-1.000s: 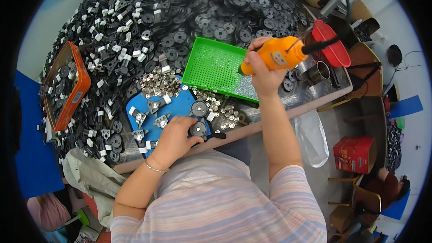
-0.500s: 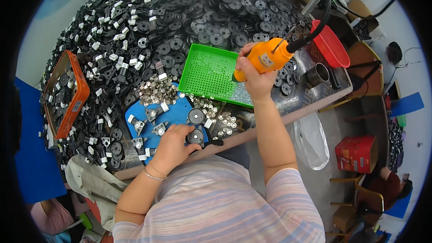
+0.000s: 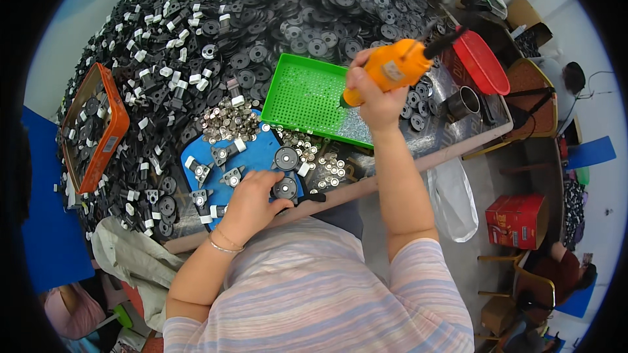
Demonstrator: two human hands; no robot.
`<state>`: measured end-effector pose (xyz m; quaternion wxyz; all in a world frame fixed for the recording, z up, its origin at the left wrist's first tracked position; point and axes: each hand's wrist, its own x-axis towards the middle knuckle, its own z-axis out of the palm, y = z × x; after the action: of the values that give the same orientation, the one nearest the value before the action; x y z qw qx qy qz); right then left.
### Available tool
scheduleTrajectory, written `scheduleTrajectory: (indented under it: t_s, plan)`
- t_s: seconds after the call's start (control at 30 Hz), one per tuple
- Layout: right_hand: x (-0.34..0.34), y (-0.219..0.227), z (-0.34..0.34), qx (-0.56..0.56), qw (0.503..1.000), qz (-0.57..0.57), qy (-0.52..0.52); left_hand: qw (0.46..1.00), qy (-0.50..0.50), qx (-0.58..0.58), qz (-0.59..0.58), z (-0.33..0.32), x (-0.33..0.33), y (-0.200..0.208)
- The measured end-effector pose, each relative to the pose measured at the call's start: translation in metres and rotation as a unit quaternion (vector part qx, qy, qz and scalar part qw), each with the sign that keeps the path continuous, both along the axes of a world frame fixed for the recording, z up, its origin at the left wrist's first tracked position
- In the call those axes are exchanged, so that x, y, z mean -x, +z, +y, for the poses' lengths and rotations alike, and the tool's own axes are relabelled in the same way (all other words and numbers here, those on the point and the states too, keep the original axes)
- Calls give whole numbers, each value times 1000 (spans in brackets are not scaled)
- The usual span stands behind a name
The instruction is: Assembling small mechanical components by fitting metal plates onto plastic bases and securing them with screws using an electric screwdriver.
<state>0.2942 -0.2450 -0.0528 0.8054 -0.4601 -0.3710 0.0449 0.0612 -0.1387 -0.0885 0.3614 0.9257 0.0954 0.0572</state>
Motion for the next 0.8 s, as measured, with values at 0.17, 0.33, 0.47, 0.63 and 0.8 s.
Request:
scheduleTrajectory:
  t_s: [0.17, 0.33, 0.47, 0.63, 0.8]
  plan:
    - [37, 37, -15, -100, 981, 29, 161, 1000, 7, 4, 0, 2, 1, -2]
    - [90, 36, -20, -8, 960, 21, 280, 1000, 3, 0, -24, 1, -1, -3]
    - [108, 29, -15, 51, 957, 49, 283, 1000, 4, -6, -26, 1, 0, -4]
    - [111, 24, -11, 88, 952, 22, 292, 1000, 4, -1, -19, 1, 2, -3]
    - [114, 24, -8, 115, 941, -3, 317, 1000, -3, -7, -3, 1, 1, -3]
